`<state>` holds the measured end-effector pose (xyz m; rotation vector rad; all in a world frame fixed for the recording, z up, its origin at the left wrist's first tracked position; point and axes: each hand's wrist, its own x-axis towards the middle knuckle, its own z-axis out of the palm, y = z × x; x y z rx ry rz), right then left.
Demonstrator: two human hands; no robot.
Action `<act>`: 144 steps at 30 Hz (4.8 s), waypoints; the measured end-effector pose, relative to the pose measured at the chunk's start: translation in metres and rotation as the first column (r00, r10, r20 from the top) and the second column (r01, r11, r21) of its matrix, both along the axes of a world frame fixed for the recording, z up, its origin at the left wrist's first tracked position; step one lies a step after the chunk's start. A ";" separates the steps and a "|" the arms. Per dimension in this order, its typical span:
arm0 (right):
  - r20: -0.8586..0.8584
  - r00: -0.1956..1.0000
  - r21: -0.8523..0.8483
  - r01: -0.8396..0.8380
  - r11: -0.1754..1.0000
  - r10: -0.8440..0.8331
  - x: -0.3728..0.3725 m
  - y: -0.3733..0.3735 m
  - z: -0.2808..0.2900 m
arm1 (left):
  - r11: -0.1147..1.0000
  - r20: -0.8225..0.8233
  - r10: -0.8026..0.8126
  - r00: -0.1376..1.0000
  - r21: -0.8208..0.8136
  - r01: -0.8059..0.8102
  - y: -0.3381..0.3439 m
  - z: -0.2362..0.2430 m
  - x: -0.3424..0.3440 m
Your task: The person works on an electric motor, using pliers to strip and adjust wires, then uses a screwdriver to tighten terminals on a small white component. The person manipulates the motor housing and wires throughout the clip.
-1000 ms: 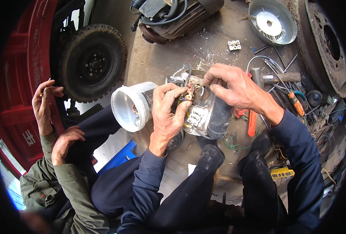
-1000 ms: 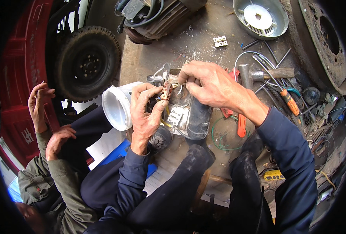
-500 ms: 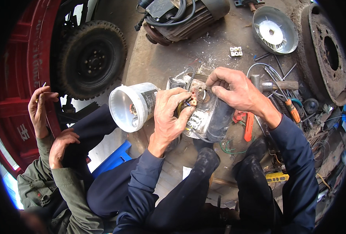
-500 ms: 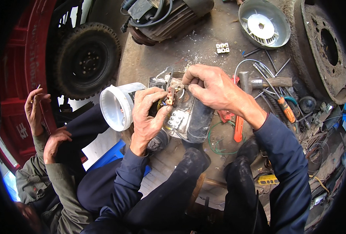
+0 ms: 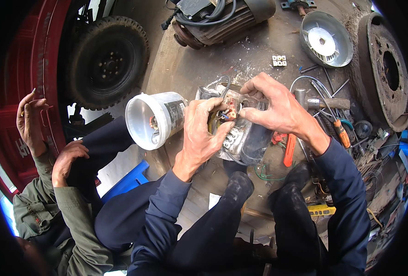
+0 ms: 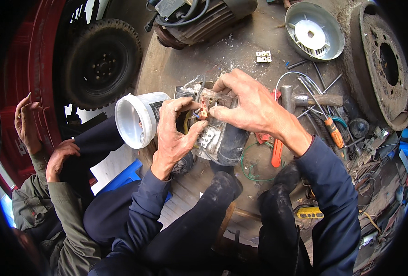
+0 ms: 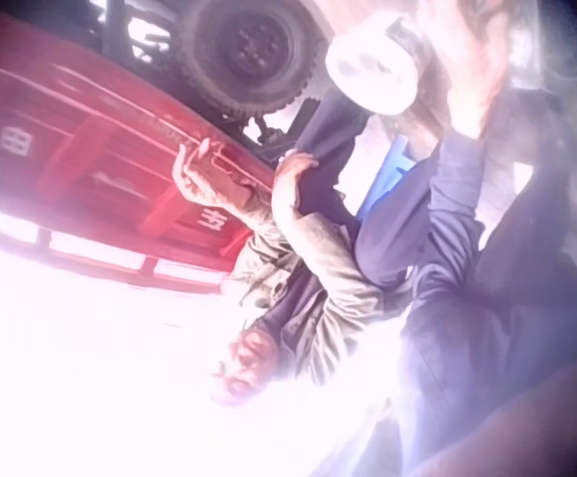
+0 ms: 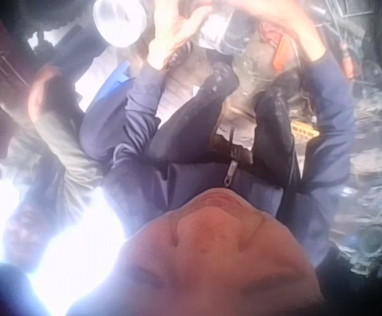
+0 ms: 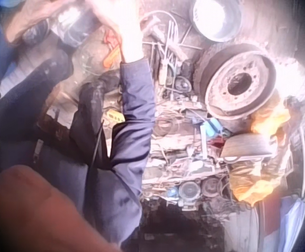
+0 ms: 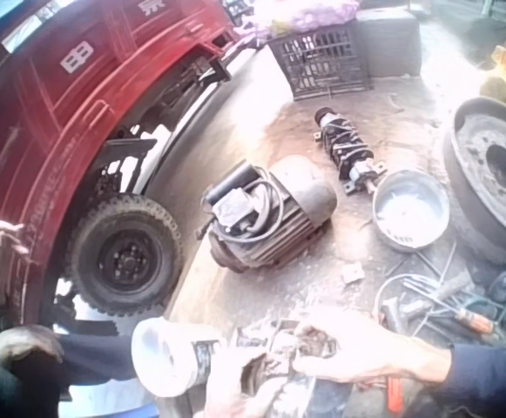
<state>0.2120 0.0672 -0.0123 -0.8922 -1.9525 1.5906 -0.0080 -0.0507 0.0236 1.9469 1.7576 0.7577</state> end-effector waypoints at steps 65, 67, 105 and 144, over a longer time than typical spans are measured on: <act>0.117 0.988 0.225 -0.128 0.966 0.104 -0.014 -0.017 0.002 | 0.965 0.089 0.262 0.961 -0.024 -0.261 -0.031 0.035 0.011; 0.110 0.989 0.221 -0.125 0.967 0.103 -0.014 -0.017 0.002 | 0.955 0.133 0.293 0.947 -0.086 -0.284 -0.030 0.035 0.013; 0.109 0.989 0.256 -0.125 0.959 0.099 -0.014 -0.018 0.001 | 0.955 0.458 0.283 0.842 -0.216 -0.204 -0.023 0.024 0.010; 0.067 0.996 0.301 -0.083 0.950 0.066 -0.010 -0.020 -0.010 | 0.943 0.372 0.304 0.877 -0.247 -0.222 -0.025 0.017 0.001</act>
